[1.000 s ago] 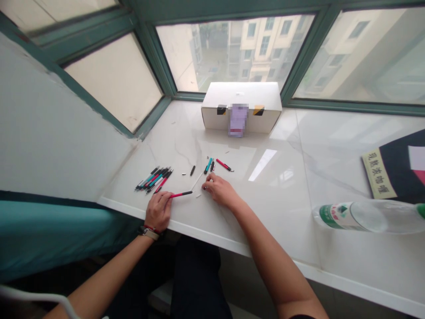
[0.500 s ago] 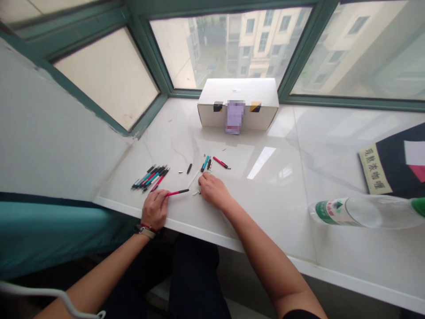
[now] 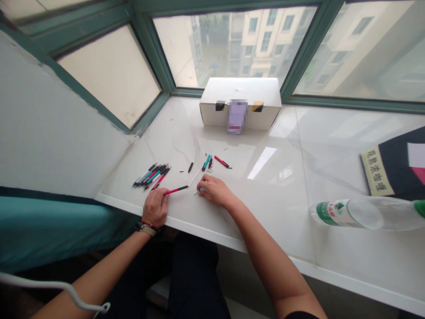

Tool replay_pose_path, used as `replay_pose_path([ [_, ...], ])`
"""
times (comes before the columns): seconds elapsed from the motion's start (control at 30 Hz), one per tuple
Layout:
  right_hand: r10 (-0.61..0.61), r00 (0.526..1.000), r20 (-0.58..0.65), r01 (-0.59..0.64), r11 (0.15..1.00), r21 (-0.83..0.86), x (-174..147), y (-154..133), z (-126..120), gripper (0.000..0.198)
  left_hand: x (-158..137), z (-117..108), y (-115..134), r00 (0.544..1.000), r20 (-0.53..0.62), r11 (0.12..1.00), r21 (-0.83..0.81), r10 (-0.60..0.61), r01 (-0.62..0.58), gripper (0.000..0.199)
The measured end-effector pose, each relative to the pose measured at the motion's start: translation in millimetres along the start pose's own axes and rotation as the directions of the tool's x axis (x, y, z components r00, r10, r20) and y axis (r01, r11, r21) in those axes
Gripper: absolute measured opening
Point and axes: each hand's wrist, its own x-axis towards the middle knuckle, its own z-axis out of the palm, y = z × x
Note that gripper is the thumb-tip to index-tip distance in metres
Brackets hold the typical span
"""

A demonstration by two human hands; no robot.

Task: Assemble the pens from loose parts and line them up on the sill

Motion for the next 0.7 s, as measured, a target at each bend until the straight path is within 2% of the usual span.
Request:
replay_pose_path([
  [0.23,0.063,0.998,-0.032,-0.067,0.987,-0.144,4.8,-5.7,8.4,0.014,0.6,-0.4,0.6,1.000,-0.010,1.000,0.004,0.012,-0.012,0.023],
  [0.33,0.077,0.994,-0.078,-0.088,0.986,-0.140,5.9,-7.0,11.2,0.011,0.4,0.0,0.3,1.000,-0.003,1.000,0.013,0.014,-0.014,0.023],
  [0.4,0.103,0.988,-0.112,-0.111,0.991,-0.071,6.1,-6.0,12.1,0.011,0.1,0.4,0.1,1.000,-0.001,1.000,0.020,0.015,-0.015,0.023],
  [0.5,0.130,0.980,-0.153,-0.111,0.986,0.128,6.3,-3.1,13.6,0.013,-0.1,0.5,-0.1,1.000,-0.004,0.999,0.026,0.021,-0.020,0.024],
  [0.6,0.106,0.974,-0.202,-0.042,0.954,0.297,7.5,-1.2,17.4,0.013,-0.1,0.1,0.2,1.000,0.004,0.999,0.026,0.021,-0.021,0.024],
  [0.7,0.076,0.965,-0.250,0.021,0.931,0.365,9.1,-1.4,22.4,0.010,0.2,-0.7,0.3,1.000,0.010,0.999,0.026,0.019,-0.020,0.023],
])
